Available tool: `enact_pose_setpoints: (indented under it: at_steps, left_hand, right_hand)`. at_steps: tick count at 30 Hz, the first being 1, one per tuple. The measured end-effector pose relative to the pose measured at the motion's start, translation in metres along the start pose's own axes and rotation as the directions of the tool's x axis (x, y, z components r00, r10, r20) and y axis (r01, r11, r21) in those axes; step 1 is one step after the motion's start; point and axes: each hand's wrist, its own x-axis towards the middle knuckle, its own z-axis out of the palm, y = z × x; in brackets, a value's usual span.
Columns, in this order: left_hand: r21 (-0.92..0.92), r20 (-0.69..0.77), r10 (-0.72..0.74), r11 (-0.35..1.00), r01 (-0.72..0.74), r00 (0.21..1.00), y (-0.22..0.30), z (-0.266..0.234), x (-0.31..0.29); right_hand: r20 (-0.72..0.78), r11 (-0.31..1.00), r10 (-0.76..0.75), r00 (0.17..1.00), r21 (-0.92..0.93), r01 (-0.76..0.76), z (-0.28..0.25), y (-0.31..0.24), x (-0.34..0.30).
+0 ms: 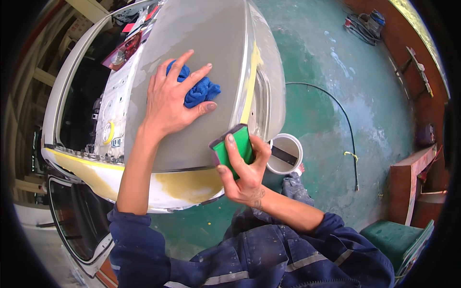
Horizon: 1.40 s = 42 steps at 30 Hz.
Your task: The person sands a detached car trunk lid with a sanding block and sandpaper, smoothing the surface of a yellow filler patch. They wipe the surface with a blue cloth and continue sanding different areas of the lid.
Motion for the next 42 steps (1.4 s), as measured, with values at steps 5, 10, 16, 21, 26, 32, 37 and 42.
enact_pose_setpoints:
  at_steps: [5,10,16,21,26,32,37,42]
  left_hand:
    - [-0.102,-0.156,0.149,0.981,-0.166,0.976,0.016,0.005,0.001]
    - [-0.015,-0.086,0.334,0.942,-0.336,0.939,0.066,-0.039,-0.011]
    - [0.134,-0.114,0.389,0.918,-0.374,0.914,0.053,-0.055,0.002]
    - [0.092,-0.172,0.329,0.944,-0.318,0.928,0.058,-0.050,-0.005]
    - [-0.036,-0.216,0.099,0.993,-0.109,0.971,0.039,-0.019,0.002]
    - [-0.027,-0.098,-0.151,0.988,0.149,0.984,0.008,-0.020,-0.029]
    - [-0.062,-0.180,-0.271,0.962,0.264,0.946,0.016,-0.032,-0.080]
    - [-0.137,-0.226,-0.425,0.905,0.403,0.877,0.047,-0.029,-0.130]
  right_hand:
    - [-0.132,0.935,0.339,0.932,0.161,-0.317,0.017,0.027,0.054]
    - [-0.079,0.984,0.160,0.984,0.092,-0.153,0.015,0.000,-0.022]
    - [-0.107,0.951,0.303,0.947,0.101,-0.293,0.018,-0.011,-0.014]
    - [-0.207,0.934,0.359,0.910,0.081,-0.349,0.023,0.013,0.059]
    - [-0.082,0.991,0.094,0.992,-0.089,-0.101,0.011,-0.008,-0.005]
    - [-0.150,0.994,0.076,0.986,-0.072,-0.087,0.023,0.026,0.087]
    - [0.227,0.902,-0.272,0.935,-0.279,0.330,-0.015,-0.011,0.005]
    - [0.286,0.927,-0.161,0.945,-0.284,0.244,-0.002,0.000,0.111]
